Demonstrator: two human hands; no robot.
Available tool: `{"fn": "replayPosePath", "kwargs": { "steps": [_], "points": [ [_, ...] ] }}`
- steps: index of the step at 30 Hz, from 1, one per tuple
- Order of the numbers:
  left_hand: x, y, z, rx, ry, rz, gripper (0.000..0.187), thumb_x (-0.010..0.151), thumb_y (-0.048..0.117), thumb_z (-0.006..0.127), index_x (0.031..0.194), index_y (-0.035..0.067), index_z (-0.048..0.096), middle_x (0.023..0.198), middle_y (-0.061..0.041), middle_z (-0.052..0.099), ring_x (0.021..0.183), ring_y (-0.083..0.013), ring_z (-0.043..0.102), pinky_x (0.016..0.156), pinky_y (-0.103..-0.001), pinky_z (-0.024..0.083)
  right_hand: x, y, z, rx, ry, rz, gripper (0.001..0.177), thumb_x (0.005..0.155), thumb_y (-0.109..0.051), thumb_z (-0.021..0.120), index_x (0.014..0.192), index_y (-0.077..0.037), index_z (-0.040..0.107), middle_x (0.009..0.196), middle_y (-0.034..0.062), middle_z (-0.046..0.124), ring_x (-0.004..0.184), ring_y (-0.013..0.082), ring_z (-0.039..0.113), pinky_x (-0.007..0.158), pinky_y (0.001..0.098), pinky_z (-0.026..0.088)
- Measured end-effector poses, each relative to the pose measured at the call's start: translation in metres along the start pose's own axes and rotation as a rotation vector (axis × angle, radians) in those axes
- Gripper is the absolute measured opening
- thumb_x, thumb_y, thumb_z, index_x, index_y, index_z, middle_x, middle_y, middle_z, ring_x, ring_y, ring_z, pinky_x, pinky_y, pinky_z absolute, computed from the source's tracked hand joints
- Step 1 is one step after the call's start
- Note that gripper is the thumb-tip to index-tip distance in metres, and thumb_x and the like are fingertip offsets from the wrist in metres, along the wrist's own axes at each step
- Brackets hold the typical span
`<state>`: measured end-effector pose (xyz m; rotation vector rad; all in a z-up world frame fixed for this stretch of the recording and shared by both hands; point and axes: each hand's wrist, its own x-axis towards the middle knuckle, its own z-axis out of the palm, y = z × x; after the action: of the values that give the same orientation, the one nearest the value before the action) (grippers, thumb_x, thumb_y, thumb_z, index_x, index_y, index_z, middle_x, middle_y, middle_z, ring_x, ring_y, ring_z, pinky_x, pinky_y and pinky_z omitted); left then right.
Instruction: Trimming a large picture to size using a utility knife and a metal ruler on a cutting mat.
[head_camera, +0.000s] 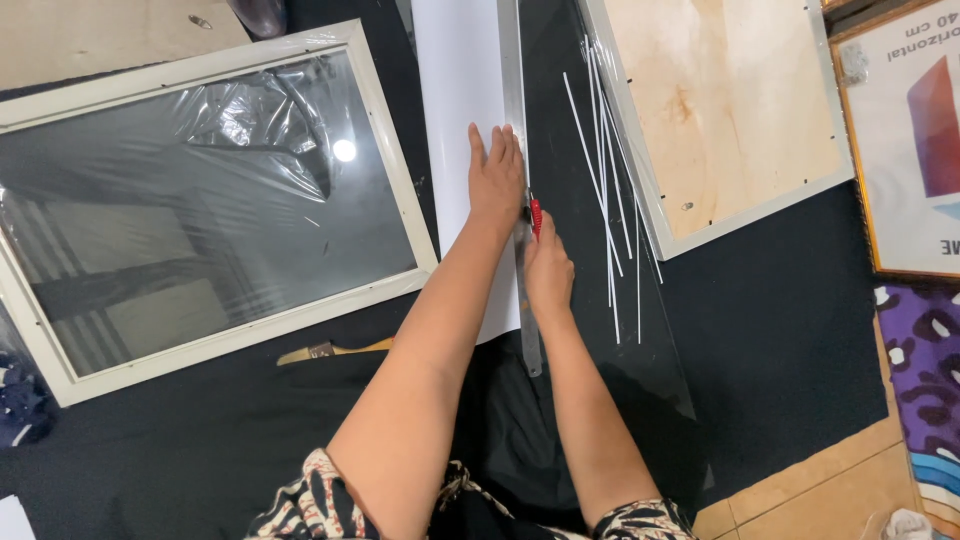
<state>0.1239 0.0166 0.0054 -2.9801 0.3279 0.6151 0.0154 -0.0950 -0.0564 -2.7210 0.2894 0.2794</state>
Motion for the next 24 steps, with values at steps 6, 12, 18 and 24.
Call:
{"fn": "replayPosePath", "kwargs": {
  "steps": [6,12,18,24],
  "points": [
    [0.006,0.002,0.008,-0.011,0.015,0.003,0.075,0.093,0.018,0.074,0.158,0.010,0.038,0.166,-0.011,0.034,0.156,-0.0268,0.022,0.123,-0.068,-0.006,-0.019,0.002,-0.007,-0.015,-0.034,0.018,0.044,0.107,-0.019,0.045,0.151,-0.018,0.044,0.127,0.0207,0.067,0.106,0.0435,0.070,0.089,0.0573,0.059],
    [0.011,0.003,0.019,-0.018,0.049,-0.003,0.077,0.092,0.019,0.076,0.158,0.010,0.038,0.166,-0.011,0.035,0.155,-0.0272,0.023,0.123,-0.069,-0.005,-0.071,0.011,-0.025,0.043,-0.117,0.094,0.044,0.107,-0.020,0.043,0.151,-0.018,0.045,0.129,0.0202,0.067,0.108,0.0432,0.070,0.090,0.0571,0.059],
    [0.003,-0.002,0.011,-0.054,0.019,0.006,0.082,0.091,0.018,0.075,0.160,0.009,0.032,0.168,-0.013,0.029,0.156,-0.0292,0.020,0.121,-0.073,-0.009,-0.048,-0.004,-0.040,0.188,0.022,0.089,0.045,0.104,-0.021,0.051,0.148,-0.019,0.049,0.133,0.0237,0.065,0.112,0.0495,0.065,0.092,0.0625,0.054],
    [0.002,0.000,0.004,-0.036,-0.009,-0.004,0.072,0.097,0.017,0.068,0.161,0.011,0.034,0.168,-0.009,0.031,0.156,-0.0262,0.022,0.122,-0.070,-0.005,0.033,-0.010,-0.003,0.211,0.128,0.003,0.043,0.104,-0.024,0.053,0.147,-0.025,0.050,0.130,0.0177,0.068,0.111,0.0436,0.068,0.092,0.0575,0.056]
  ]
}}
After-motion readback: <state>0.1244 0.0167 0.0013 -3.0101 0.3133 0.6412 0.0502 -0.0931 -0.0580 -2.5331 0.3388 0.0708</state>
